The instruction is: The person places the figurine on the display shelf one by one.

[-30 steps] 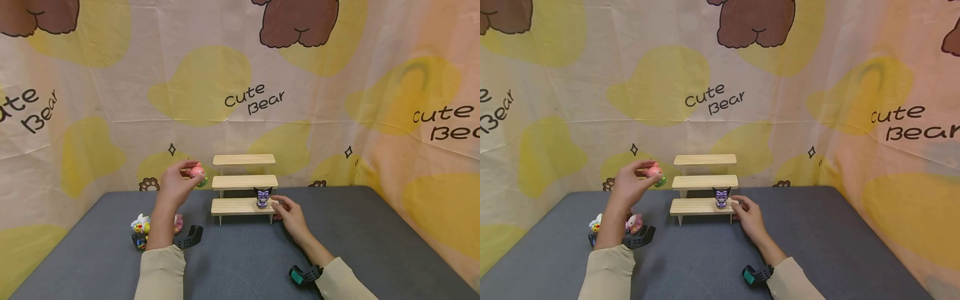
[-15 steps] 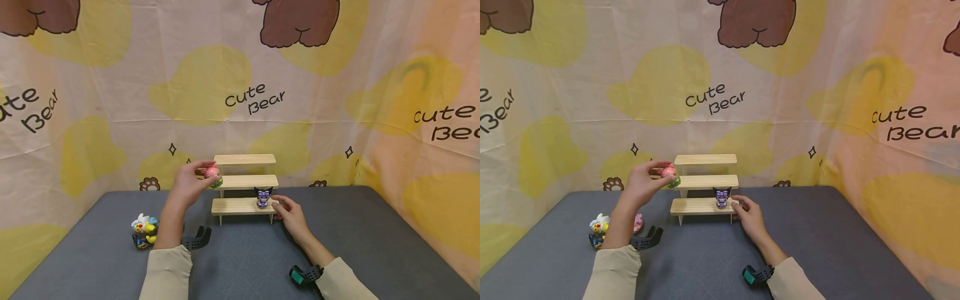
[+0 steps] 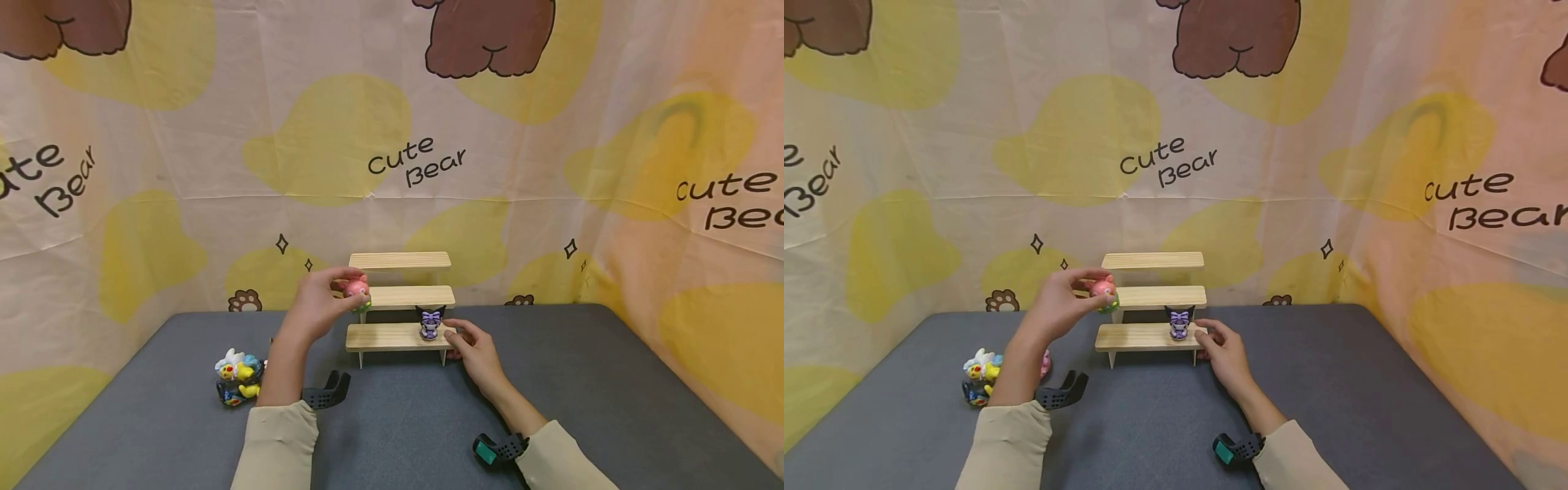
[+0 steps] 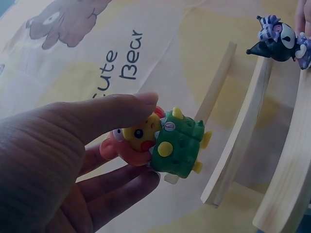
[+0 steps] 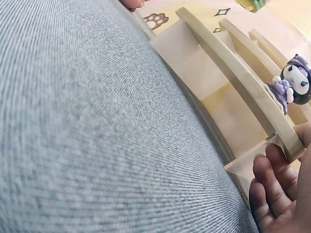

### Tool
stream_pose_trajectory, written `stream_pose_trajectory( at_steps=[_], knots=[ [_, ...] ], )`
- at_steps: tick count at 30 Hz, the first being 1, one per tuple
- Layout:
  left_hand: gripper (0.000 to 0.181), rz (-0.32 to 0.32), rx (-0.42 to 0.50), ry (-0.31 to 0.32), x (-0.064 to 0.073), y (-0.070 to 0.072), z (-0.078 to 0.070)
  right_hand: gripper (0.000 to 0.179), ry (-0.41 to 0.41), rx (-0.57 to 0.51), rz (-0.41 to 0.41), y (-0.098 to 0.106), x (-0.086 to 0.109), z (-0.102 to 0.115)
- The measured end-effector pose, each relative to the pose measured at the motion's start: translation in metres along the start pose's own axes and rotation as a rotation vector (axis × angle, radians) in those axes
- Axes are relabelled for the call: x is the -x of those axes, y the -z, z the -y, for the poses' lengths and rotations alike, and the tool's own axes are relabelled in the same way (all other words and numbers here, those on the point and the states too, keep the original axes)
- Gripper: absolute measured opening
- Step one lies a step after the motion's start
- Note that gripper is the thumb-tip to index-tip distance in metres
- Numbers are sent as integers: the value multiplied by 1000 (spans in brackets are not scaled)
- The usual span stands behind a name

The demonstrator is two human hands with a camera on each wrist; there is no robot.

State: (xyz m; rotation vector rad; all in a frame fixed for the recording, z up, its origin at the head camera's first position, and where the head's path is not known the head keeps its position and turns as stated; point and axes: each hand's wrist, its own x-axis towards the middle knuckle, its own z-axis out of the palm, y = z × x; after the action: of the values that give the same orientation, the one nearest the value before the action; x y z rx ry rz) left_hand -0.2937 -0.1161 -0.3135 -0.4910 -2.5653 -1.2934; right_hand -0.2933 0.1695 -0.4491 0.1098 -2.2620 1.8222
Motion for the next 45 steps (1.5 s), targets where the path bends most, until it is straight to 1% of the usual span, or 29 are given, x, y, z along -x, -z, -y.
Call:
stream_pose_trajectory(
  at_steps=[5, 9, 16, 20, 28, 34, 40, 45],
  knots=[
    [43, 34, -22, -20, -2, -4, -1, 29, 1, 6, 1, 1, 0, 0],
    [43, 61, -13, -10, -3, -6, 0, 29, -8, 9, -2, 1, 0, 0],
    [41, 90, 0, -35, -4, -11, -2, 28, -13, 11, -3, 0, 0, 0],
    [39, 111, 13, -36, -3, -13, -3, 28, -18, 12, -6, 0, 0, 1],
    [39, 132, 27, -43, -3, -15, -3, 28, -15, 18, -8, 0, -1, 1],
    [39, 153, 34, -37, -5, -20, 0, 28, -17, 25, -8, -1, -1, 1],
    [39, 157, 35, -42, -6, -26, 2, 28, -20, 26, -10, -1, -1, 1],
    [39, 161, 23, -31, -7, -32, 5, 28, -23, 22, -8, -1, 0, 1]
  ],
)
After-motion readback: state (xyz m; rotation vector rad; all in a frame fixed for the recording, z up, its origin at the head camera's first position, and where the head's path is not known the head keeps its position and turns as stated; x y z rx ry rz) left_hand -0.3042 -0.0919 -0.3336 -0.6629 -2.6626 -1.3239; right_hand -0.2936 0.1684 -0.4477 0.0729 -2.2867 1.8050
